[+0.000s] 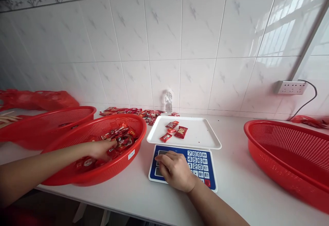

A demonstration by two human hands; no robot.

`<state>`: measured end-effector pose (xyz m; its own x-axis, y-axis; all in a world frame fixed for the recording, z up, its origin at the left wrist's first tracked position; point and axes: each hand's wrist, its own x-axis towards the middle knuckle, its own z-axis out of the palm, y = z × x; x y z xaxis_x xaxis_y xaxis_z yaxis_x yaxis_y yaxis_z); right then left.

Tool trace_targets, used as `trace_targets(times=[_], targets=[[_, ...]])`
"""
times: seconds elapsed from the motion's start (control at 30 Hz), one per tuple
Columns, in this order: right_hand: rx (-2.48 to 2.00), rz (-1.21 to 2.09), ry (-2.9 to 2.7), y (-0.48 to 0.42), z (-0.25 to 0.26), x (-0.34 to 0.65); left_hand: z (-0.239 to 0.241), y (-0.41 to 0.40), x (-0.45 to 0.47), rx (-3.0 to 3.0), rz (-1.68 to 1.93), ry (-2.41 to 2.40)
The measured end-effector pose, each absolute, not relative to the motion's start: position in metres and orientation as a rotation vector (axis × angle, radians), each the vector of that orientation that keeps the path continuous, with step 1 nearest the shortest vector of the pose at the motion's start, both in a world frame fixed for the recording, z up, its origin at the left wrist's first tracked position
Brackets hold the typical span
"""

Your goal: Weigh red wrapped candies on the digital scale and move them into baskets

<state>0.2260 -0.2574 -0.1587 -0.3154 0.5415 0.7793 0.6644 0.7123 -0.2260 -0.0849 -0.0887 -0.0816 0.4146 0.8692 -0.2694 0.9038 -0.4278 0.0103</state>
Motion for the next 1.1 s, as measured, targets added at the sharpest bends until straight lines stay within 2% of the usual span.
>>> trace_targets(times=[0.13, 0.4, 0.77, 0.93, 1.1], targets=[[-0.925, -0.189, -1.989, -0.257, -0.159, 0.227, -0.082, -0.089, -0.084, 2.477, -0.500, 1.573], [-0.915, -0.181, -1.993, -0.258, -0.157, 0.228, -0.055, -0.101, -0.076, 2.535, -0.557, 1.511], [-0.926, -0.203, -1.983, -0.258, -0.155, 0.228, 0.009, -0.091, -0.033, 2.640, 0.086, 1.375], [-0.919, -0.199, -1.976, -0.258, -0.153, 0.227, 0.010, -0.095, 0.024, 2.662, 0.335, 1.186], [-0.926, -0.197, -1.956, -0.259, -0.151, 0.228, -0.005, -0.093, 0.078, 2.687, 0.260, 1.155]])
